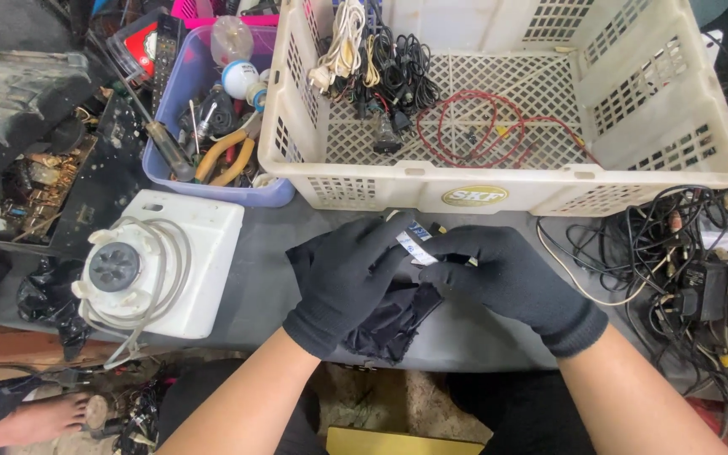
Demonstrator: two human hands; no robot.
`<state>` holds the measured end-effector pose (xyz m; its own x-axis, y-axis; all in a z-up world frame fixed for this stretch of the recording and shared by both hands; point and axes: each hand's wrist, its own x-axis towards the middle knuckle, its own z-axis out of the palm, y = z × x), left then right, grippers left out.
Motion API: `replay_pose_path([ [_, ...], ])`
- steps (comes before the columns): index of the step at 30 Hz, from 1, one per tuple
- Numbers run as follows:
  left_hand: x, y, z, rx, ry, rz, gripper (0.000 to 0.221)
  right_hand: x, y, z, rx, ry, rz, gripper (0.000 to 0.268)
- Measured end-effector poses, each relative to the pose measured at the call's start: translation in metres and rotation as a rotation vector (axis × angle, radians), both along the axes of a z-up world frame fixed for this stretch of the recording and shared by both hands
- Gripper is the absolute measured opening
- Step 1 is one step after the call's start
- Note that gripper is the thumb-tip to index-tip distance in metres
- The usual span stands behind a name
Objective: Applying putty or sealant tape to a small electronic component and trimming it with a utility knife
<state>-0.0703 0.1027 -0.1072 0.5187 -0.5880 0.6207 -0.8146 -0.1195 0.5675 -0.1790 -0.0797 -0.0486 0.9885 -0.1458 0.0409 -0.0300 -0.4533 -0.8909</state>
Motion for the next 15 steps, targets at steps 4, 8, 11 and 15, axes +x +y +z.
replay_pose_path([
  [4,0.001,0.003,0.021,-0.004,-0.080,0.036,0.029,0.000,-0.001,-0.001,-0.014,0.039,0.010,0.027],
  [8,-0.003,0.000,0.014,-0.005,0.010,0.113,0.019,0.000,-0.003,-0.007,0.025,0.079,0.010,0.033],
  [11,-0.006,-0.005,0.007,-0.055,0.072,0.154,0.018,0.000,-0.006,-0.004,0.006,0.089,0.023,0.032],
  [15,-0.005,-0.001,-0.005,-0.049,0.309,0.138,0.021,-0.004,-0.014,-0.011,0.039,0.083,0.017,0.028],
])
